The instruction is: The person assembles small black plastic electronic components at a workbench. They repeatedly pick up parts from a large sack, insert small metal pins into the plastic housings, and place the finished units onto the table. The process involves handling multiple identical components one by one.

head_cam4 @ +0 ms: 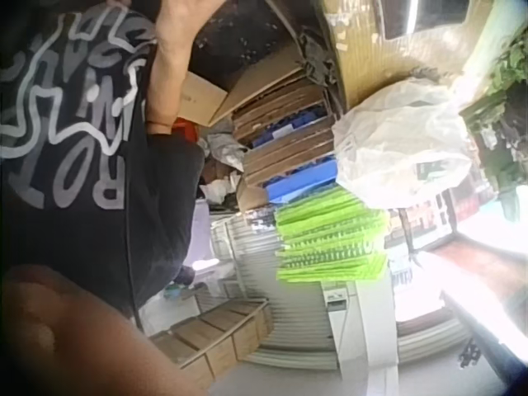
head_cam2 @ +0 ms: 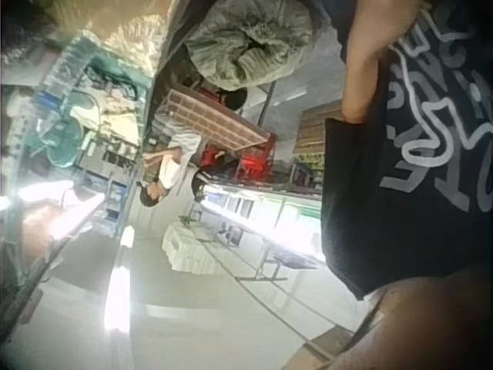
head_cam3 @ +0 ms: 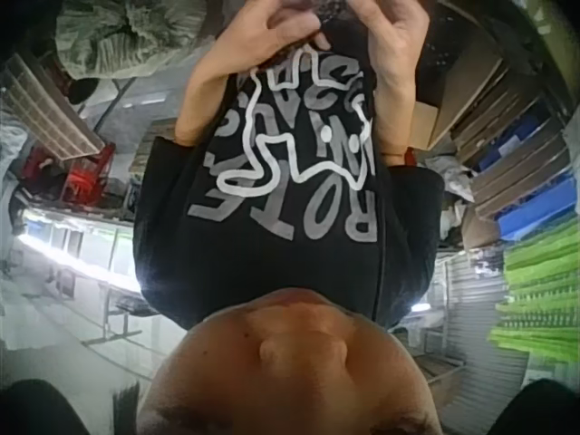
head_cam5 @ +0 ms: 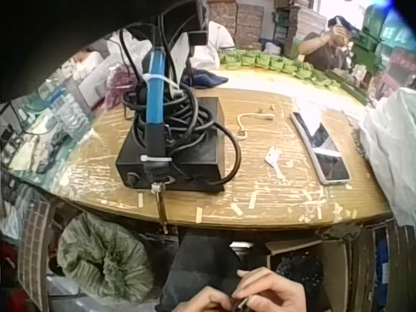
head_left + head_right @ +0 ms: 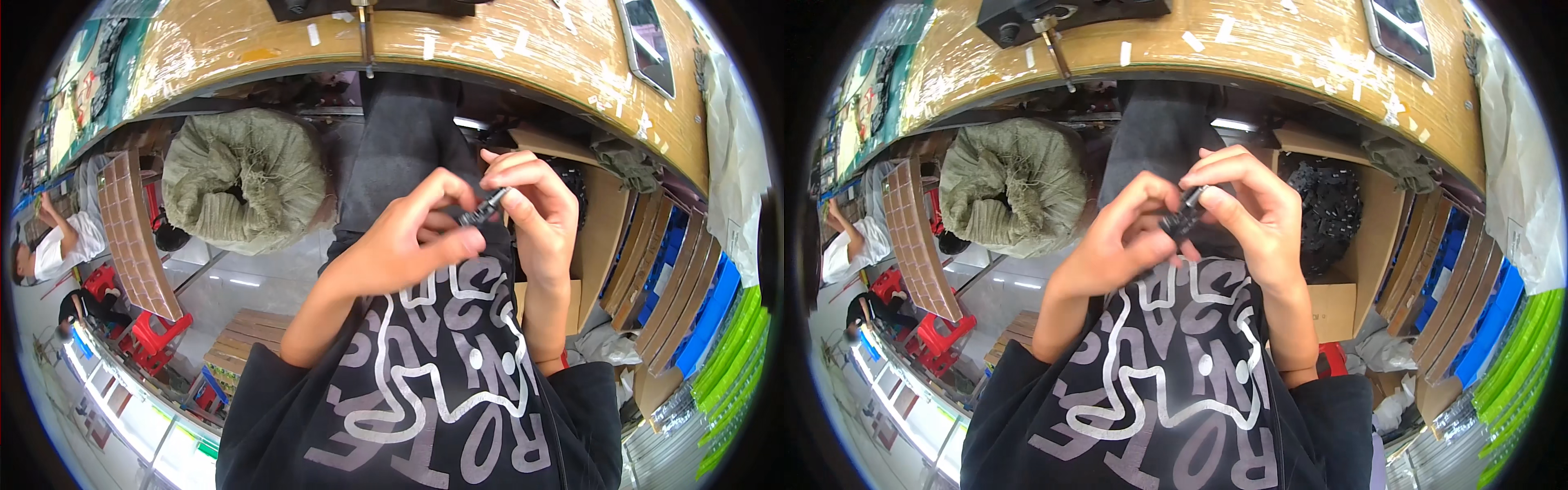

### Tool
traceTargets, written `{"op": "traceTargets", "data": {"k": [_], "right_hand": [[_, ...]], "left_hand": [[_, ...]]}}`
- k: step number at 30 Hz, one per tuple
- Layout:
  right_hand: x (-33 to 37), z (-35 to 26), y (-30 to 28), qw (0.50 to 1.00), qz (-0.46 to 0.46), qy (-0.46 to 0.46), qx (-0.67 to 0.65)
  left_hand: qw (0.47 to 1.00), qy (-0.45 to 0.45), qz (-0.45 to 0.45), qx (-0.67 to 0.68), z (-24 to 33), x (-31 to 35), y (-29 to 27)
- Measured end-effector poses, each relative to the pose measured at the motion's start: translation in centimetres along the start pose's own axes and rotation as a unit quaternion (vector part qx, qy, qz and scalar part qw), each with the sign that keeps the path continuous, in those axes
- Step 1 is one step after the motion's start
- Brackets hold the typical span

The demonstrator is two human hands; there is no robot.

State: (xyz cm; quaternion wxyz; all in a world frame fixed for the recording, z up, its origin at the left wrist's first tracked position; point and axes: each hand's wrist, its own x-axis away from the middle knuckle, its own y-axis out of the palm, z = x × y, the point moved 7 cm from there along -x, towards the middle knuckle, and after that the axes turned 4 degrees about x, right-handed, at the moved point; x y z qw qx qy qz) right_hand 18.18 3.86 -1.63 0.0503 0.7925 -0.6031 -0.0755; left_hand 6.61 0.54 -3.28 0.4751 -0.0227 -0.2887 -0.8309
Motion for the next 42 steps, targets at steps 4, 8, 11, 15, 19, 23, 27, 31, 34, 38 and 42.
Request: {"op": "traceTargets", "data": {"k": [4,8,11,15,19,23,27,31,34,38,42], "right_hand": [[-0.7,0.1,1.9,0.994,-0.071,-0.028,-0.072],[-1.4,0.1,3.9,0.986,-0.124,0.008,-0.109],[-2.5,0.4,4.4,0.994,-0.077,0.005,-0.078],[-3.0,1.5,3.7,0.994,0.07,0.075,0.046],[-1.1,2.7,5.5,0.96,-0.06,0.268,-0.052],[-0.5,2.1,6.7,0.948,-0.045,0.296,-0.105],[-0.7,2.0,6.8,0.954,-0.039,0.274,-0.117],[-0.7,1.8,6.9,0.956,-0.033,0.267,-0.118],[-0.8,1.5,7.0,0.956,-0.025,0.268,-0.115],[-0.9,1.4,7.1,0.957,-0.027,0.261,-0.123],[-0.9,1.7,7.1,0.958,-0.029,0.258,-0.121]], "left_hand": [[0.967,-0.04,-0.027,0.248,-1.0,-0.5,-0.8],[0.911,-0.065,-0.111,0.393,-0.9,0.4,-0.6],[0.931,0.009,-0.049,0.361,-0.6,0.0,-2.2],[0.948,0.139,0.271,0.089,1.6,-0.5,-6.4],[0.929,0.204,0.306,0.044,2.9,-0.4,-7.9],[0.925,0.21,0.311,0.061,4.0,-0.4,-7.7],[0.924,0.214,0.311,0.067,4.7,-0.4,-7.6],[0.923,0.217,0.31,0.074,4.8,-0.3,-7.7],[0.922,0.215,0.309,0.085,4.7,-0.2,-7.8],[0.925,0.215,0.301,0.086,4.7,-0.4,-7.9],[0.924,0.22,0.303,0.074,5.0,-0.4,-7.9]]}}
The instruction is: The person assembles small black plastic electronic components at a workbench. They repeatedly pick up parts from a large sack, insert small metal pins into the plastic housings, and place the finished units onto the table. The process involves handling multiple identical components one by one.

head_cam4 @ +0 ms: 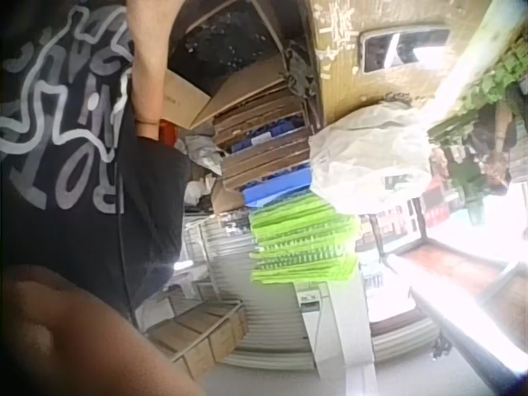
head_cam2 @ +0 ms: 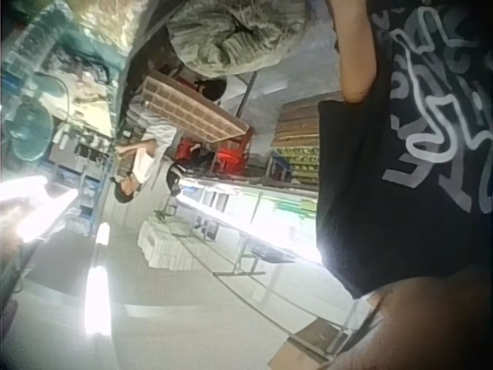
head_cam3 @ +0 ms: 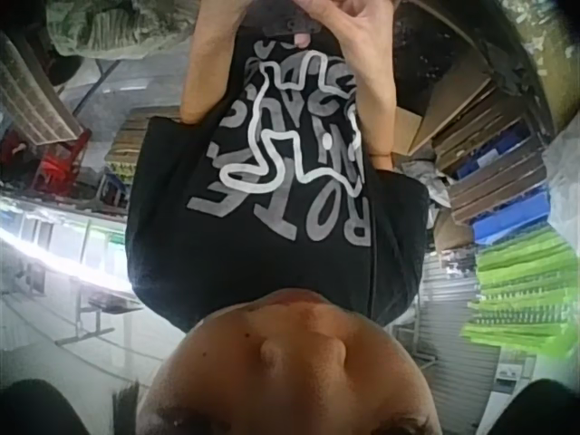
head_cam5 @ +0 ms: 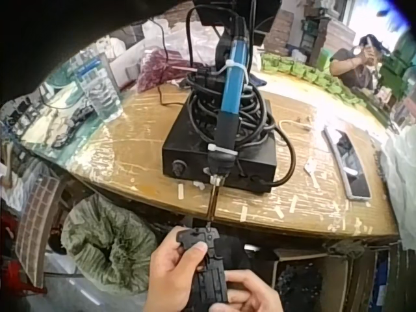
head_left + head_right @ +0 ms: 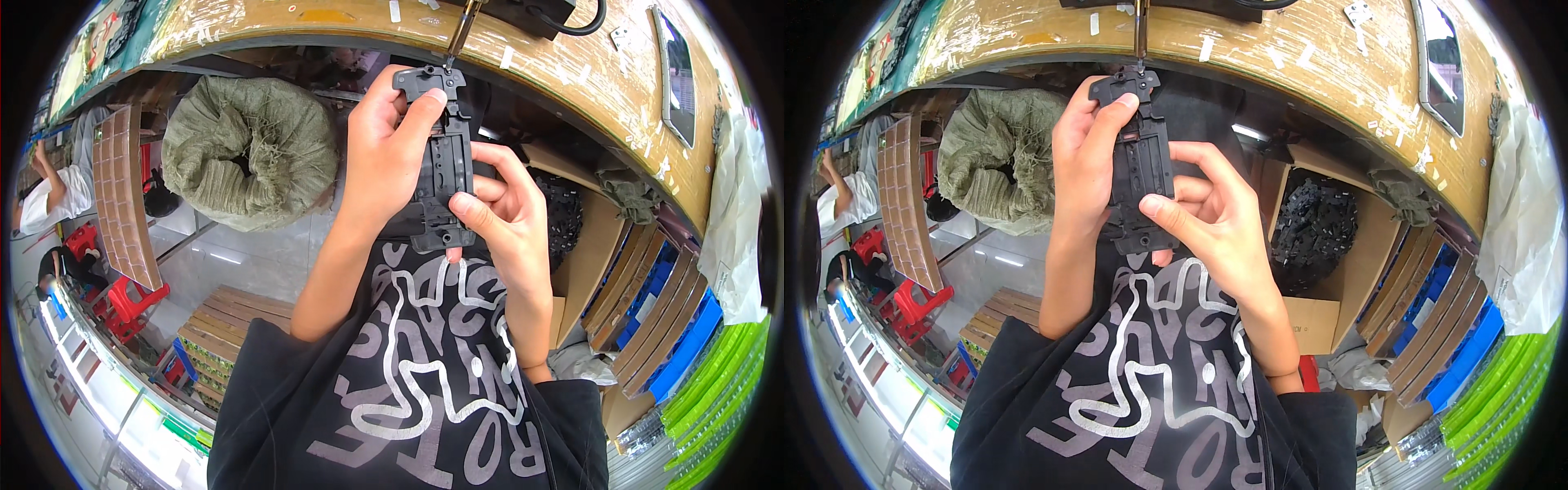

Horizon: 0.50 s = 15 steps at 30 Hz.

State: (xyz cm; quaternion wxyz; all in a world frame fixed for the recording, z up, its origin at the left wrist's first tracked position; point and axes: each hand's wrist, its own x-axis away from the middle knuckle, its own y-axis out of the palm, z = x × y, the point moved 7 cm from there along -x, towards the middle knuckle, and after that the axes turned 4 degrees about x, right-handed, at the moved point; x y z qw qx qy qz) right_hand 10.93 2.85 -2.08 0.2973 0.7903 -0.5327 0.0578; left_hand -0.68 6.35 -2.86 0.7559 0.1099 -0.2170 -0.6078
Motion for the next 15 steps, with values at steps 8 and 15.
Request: {"op": "traceTargets", "data": {"k": [8,15], "right_hand": [[-0.28,0.3,0.11,1.0,-0.001,-0.005,-0.013],[-0.37,0.23,0.1,1.0,0.0,0.0,-0.019]], "left_hand": [[1.0,0.015,-0.002,-0.022,0.4,-0.09,-0.07],[0.999,0.022,0.006,-0.03,0.41,-0.2,-0.19]]}}
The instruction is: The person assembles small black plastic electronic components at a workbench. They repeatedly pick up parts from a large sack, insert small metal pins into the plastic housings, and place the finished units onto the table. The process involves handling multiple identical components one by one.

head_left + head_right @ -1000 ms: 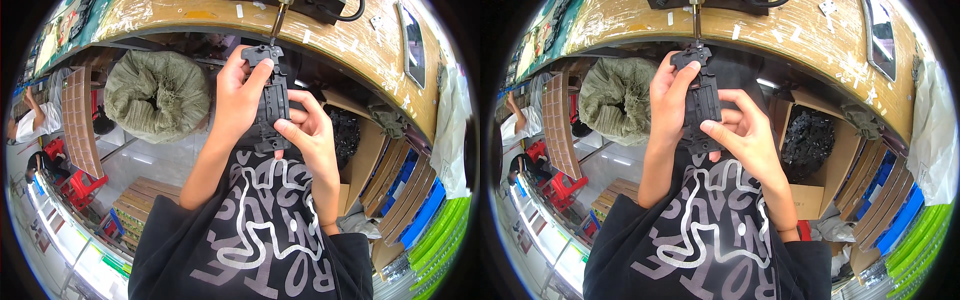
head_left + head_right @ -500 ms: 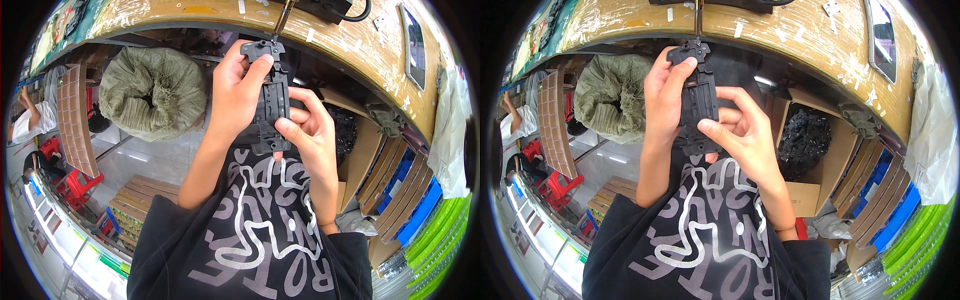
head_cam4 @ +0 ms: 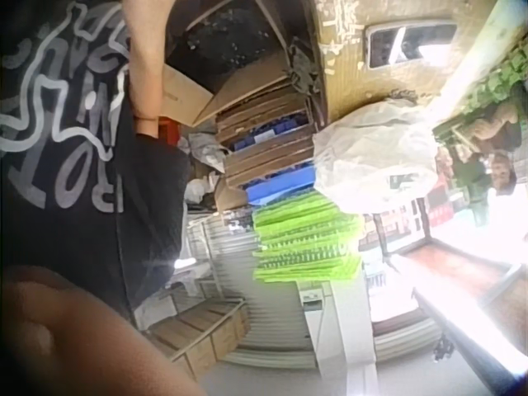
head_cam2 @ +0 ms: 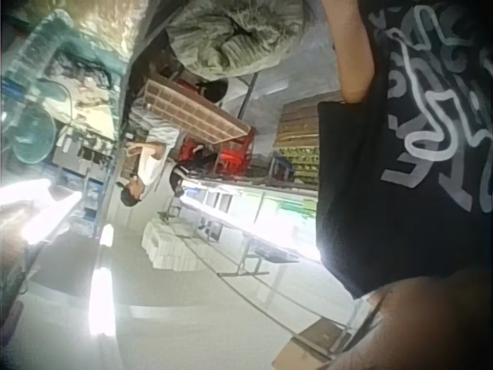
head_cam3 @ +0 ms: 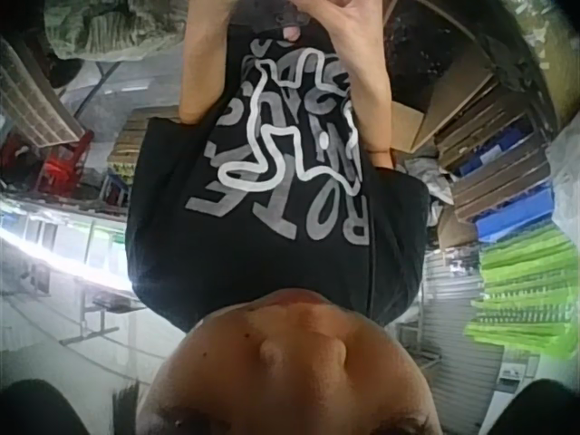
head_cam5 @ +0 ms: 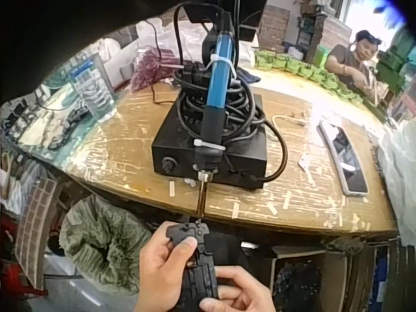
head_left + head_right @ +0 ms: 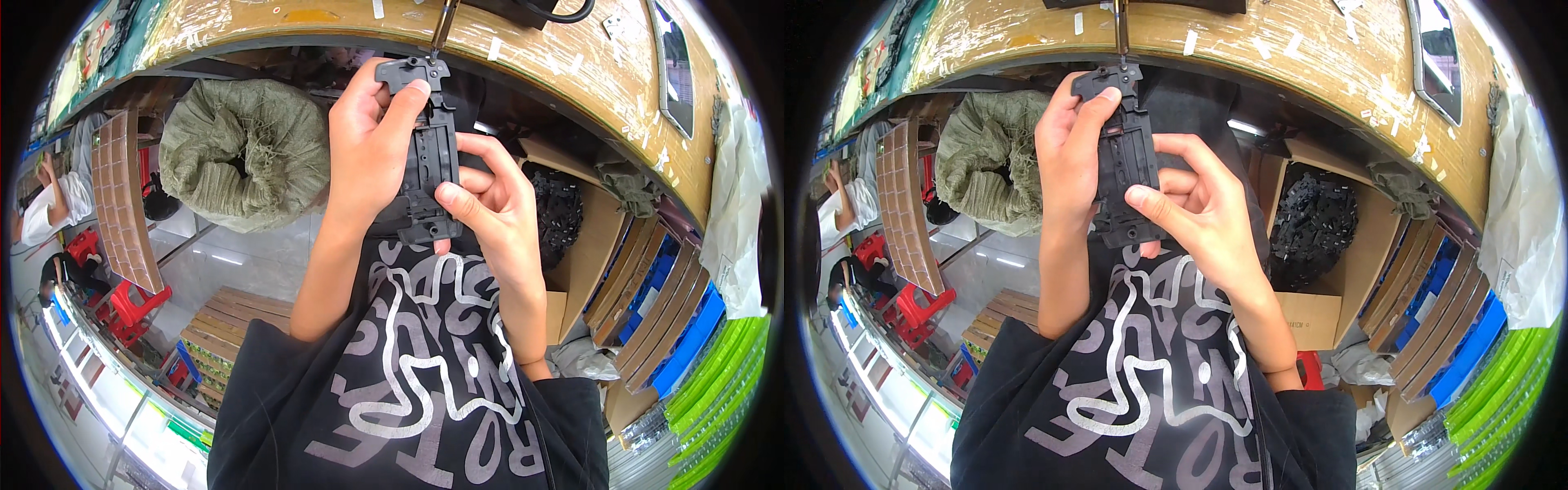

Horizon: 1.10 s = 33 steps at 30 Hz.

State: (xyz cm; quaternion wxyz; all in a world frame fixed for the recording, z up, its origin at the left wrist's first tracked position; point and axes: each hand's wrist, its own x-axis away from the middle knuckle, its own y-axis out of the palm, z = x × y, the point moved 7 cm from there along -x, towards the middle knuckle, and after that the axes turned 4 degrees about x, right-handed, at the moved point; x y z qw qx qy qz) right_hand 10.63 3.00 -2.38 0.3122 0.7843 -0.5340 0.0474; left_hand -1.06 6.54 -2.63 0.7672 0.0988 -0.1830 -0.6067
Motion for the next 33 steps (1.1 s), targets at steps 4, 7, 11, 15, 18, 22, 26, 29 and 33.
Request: {"op": "traceTargets", "data": {"k": [4,7,11,15,18,22,26,29,33], "right_hand": [[0.0,0.2,-0.1,1.0,0.007,0.001,-0.005],[-0.1,0.4,-0.2,1.0,0.0,-0.002,-0.007],[-0.6,0.5,-0.3,1.0,-0.005,-0.002,-0.009],[-0.4,0.1,-0.3,1.0,0.002,-0.01,-0.008],[-0.3,-0.1,-0.1,1.0,0.003,-0.011,-0.012],[-0.4,-0.3,0.0,1.0,-0.007,-0.014,-0.017],[-0.5,-0.3,0.0,1.0,-0.006,-0.015,-0.022],[-0.5,-0.4,-0.1,1.0,-0.006,-0.016,-0.024],[-0.5,-0.4,-0.1,1.0,-0.001,-0.016,-0.02]], "left_hand": [[0.999,0.005,0.008,-0.03,0.3,0.0,0.1],[1.0,0.006,0.011,-0.021,0.1,0.0,0.1],[1.0,-0.006,0.007,-0.025,-0.3,-0.4,-0.3],[1.0,-0.002,0.008,-0.024,0.3,-0.4,0.2],[1.0,-0.002,0.011,-0.024,0.4,-0.4,0.2],[1.0,-0.011,0.0,-0.026,0.4,-0.4,0.1],[0.999,-0.006,0.009,-0.032,0.6,-0.4,0.3],[0.999,0.007,0.012,-0.05,0.7,-0.6,0.4],[0.999,0.001,0.008,-0.045,0.6,-0.5,0.3]]}}
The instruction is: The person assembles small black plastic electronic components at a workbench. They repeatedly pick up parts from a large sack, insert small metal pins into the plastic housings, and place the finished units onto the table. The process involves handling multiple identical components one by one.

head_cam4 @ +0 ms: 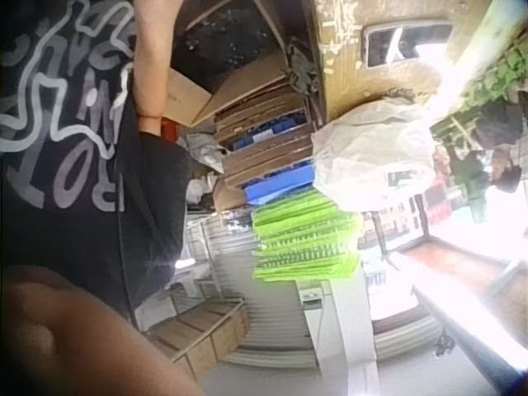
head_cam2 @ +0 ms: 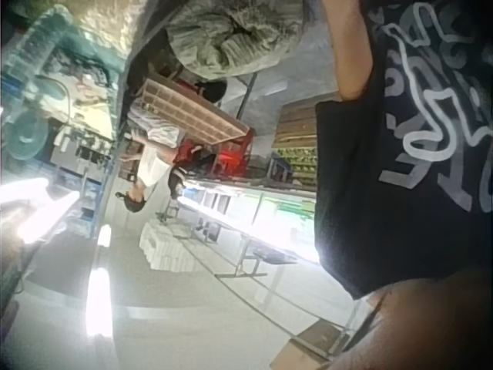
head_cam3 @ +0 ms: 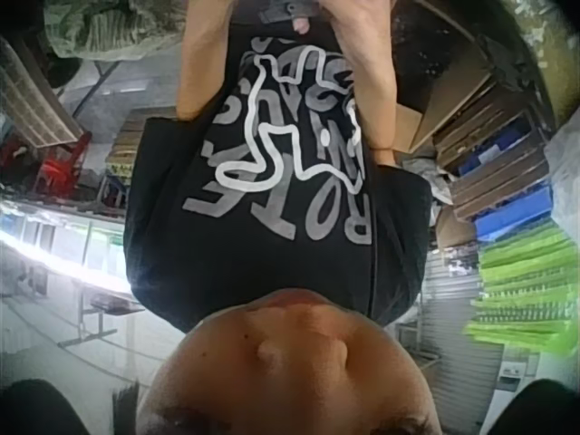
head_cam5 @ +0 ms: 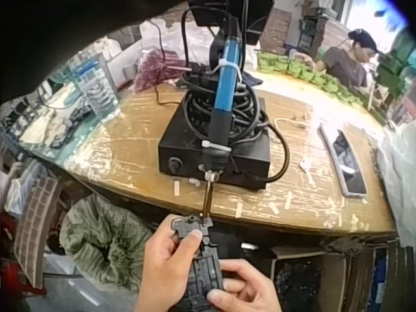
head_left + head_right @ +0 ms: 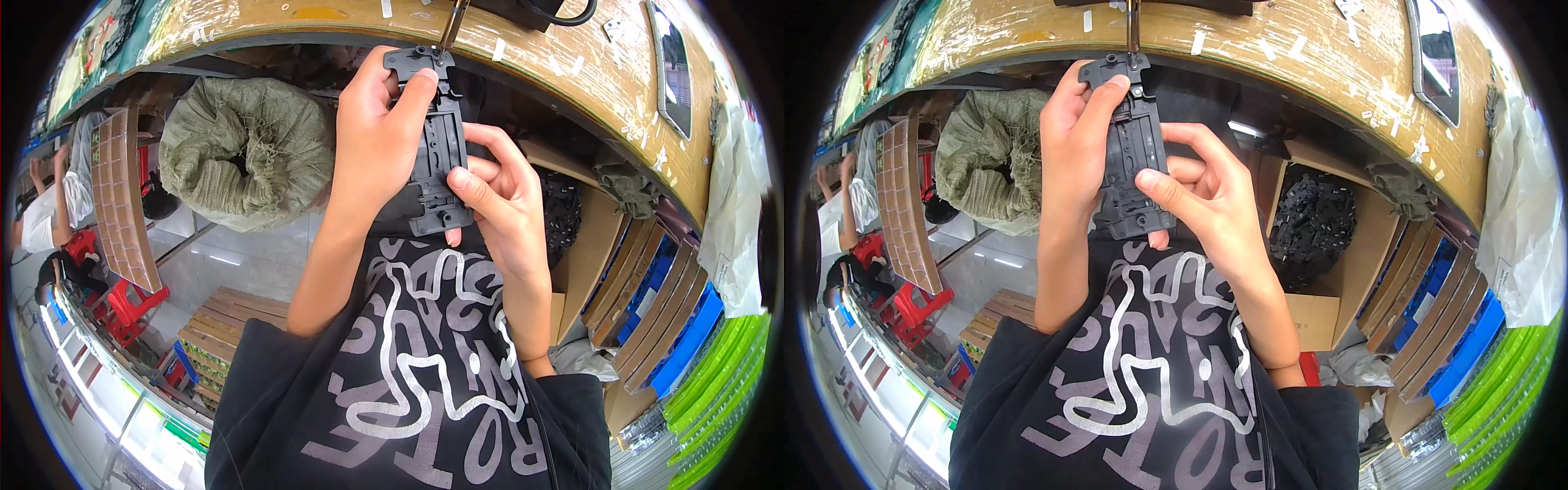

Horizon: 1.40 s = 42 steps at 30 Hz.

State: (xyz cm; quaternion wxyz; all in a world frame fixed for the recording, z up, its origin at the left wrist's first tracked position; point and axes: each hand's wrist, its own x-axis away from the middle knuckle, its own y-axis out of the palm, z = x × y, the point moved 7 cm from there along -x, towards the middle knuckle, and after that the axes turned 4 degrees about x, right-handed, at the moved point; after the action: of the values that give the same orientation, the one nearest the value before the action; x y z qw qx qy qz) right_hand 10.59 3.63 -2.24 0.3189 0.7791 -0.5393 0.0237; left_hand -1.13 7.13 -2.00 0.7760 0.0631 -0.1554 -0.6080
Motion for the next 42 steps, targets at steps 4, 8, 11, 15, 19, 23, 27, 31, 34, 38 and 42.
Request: {"op": "traceTargets", "data": {"k": [4,8,11,15,19,23,27,31,34,38,42], "right_hand": [[0.0,0.3,-0.2,1.0,0.003,0.002,0.002],[0.2,-0.1,0.0,1.0,0.0,0.002,-0.002],[0.1,-0.2,-0.1,1.0,-0.011,0.003,-0.009],[0.0,0.0,-0.2,1.0,-0.005,0.004,-0.01],[0.0,0.4,-0.4,1.0,0.004,0.007,0.011],[-0.4,3.5,-4.6,0.986,0.06,0.05,0.147],[1.2,9.0,-19.1,0.928,0.269,0.042,0.254],[10.1,16.6,-38.4,0.823,0.499,0.066,0.264],[16.6,22.4,-45.8,0.824,0.555,0.083,0.079],[18.4,23.1,-47.1,0.808,0.557,0.177,0.071],[17.1,19.7,-45.3,0.795,0.602,0.049,0.054]], "left_hand": [[1.0,0.007,0.0,0.015,-0.4,0.1,-0.1],[1.0,-0.004,0.007,0.029,-0.3,0.3,0.0],[1.0,0.001,0.007,0.019,-0.2,0.0,0.0],[1.0,-0.004,0.005,0.007,-0.3,-0.1,0.0],[1.0,0.016,0.011,-0.003,-0.7,0.2,-0.1],[0.98,-0.007,0.011,-0.196,-4.6,0.1,-2.3],[0.931,0.035,0.168,-0.321,-5.7,0.5,-11.8],[0.849,0.071,0.373,-0.367,-2.4,3.3,-23.9],[0.837,-0.017,0.346,-0.424,-5.3,2.7,-31.4],[0.758,-0.161,0.205,-0.597,-10.7,0.3,-35.5],[0.714,-0.153,0.154,-0.665,-15.0,-3.0,-40.6]]}}
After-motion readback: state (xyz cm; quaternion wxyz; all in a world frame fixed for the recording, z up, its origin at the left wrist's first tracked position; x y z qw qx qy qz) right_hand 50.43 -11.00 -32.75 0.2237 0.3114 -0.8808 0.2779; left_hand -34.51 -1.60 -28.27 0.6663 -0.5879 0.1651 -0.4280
